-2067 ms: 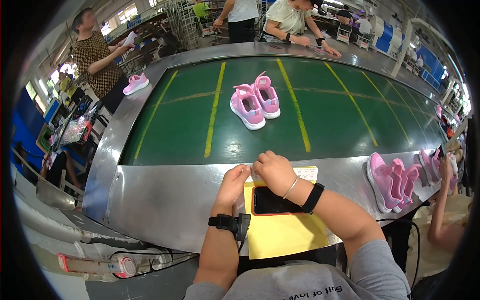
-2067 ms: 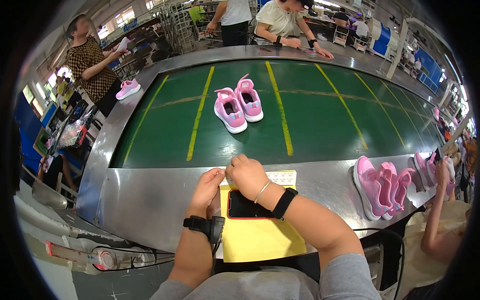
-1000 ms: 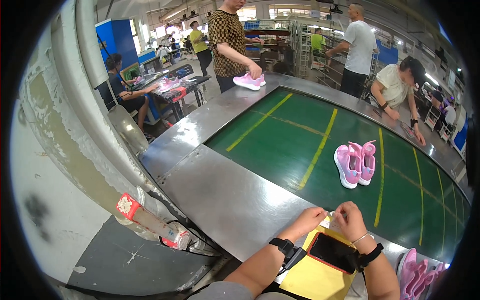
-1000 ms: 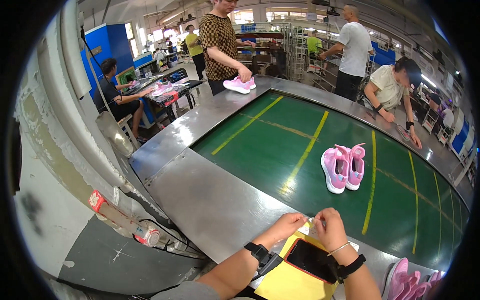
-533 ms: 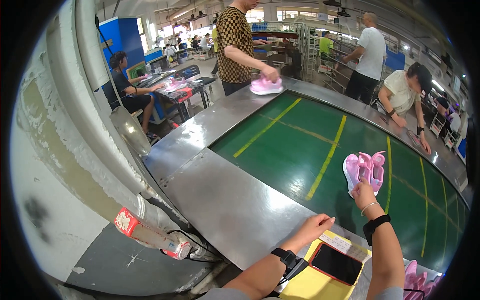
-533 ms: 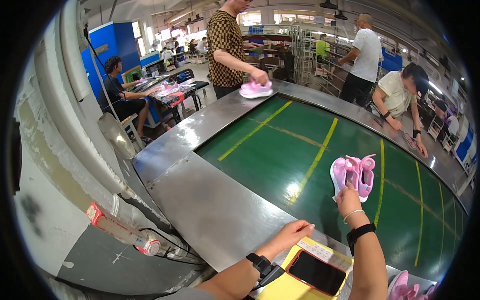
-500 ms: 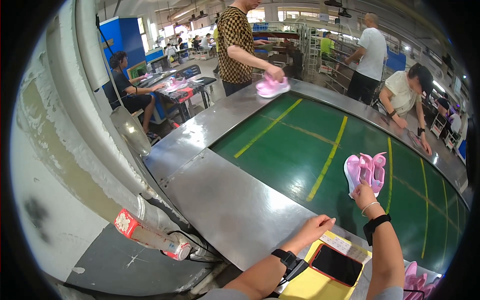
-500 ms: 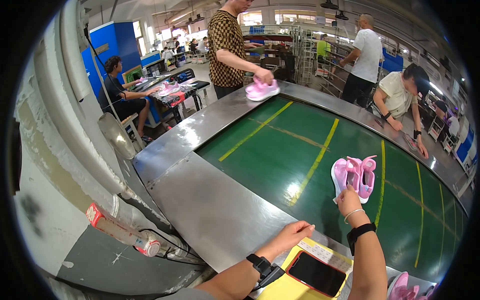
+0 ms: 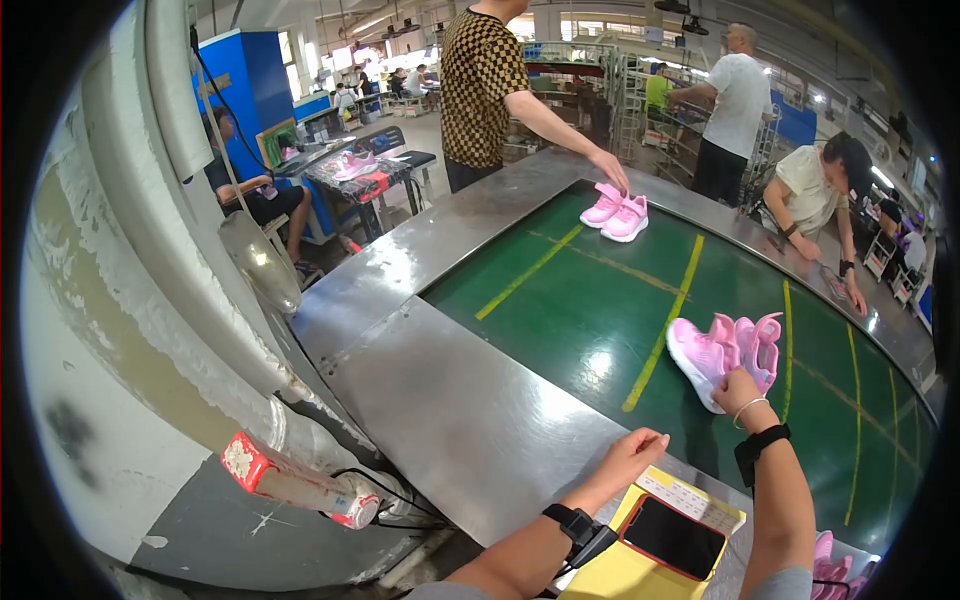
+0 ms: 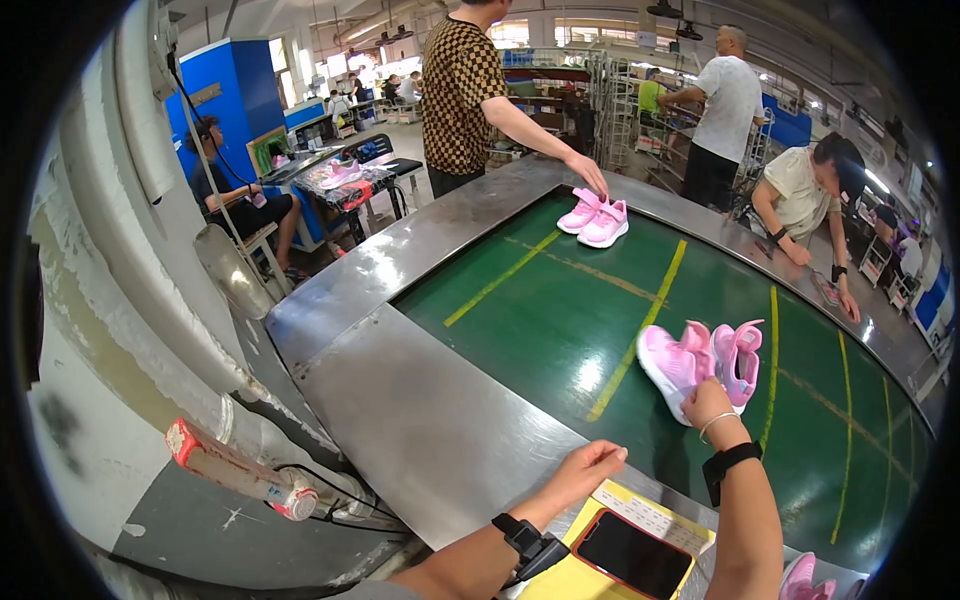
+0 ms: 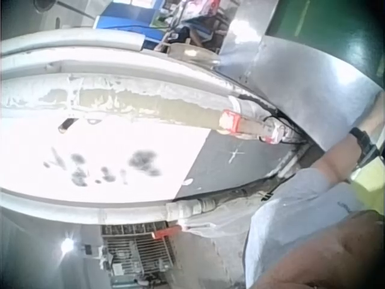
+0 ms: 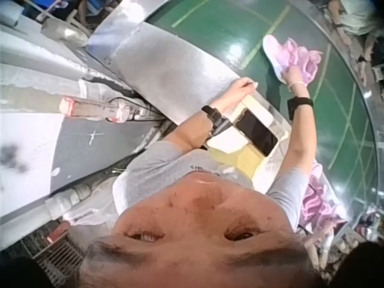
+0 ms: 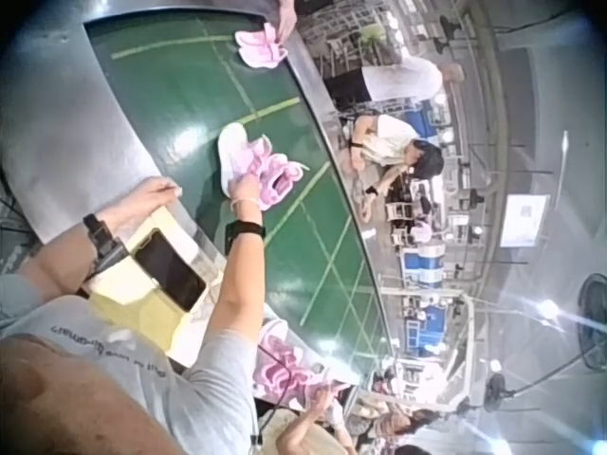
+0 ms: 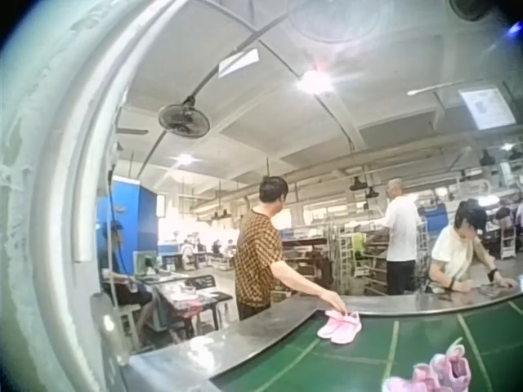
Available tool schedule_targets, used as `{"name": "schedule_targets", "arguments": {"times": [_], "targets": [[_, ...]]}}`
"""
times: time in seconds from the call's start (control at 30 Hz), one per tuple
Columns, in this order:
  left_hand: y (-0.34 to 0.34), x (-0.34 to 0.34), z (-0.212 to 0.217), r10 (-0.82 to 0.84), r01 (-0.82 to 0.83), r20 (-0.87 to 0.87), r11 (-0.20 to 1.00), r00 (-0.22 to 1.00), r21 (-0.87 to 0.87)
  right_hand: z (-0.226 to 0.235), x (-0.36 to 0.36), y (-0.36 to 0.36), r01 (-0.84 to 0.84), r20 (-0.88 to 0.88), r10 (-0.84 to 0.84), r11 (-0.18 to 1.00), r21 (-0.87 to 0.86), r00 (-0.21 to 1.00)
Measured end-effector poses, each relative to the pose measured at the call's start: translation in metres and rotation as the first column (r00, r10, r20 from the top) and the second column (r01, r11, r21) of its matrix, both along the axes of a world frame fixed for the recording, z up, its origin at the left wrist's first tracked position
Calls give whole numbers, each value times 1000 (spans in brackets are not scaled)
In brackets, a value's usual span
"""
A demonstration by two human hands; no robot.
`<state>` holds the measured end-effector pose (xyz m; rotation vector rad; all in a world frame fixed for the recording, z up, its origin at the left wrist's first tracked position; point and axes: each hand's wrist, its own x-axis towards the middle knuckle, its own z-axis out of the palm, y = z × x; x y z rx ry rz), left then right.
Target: Inspecting shoes for quality control on a factory conveyor belt.
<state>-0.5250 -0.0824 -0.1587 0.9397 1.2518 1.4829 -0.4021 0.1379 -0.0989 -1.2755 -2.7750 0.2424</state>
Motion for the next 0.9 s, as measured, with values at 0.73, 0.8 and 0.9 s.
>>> {"name": "schedule_targets", "arguments": {"times": [0.73,0.8,0.9], "targets": [[-17,-38,-23,-237,-93,745,924,623,372,121,28,-197,-544,-591,438,839,-2,678],[-33,-41,17,-444,-63,726,831,524,553,128,24,-206,-427,-581,443,887,176,683],[-12,-21,40,-431,6,557,795,710,607,108,31,-193,-309,-562,409,912,269,719]]}}
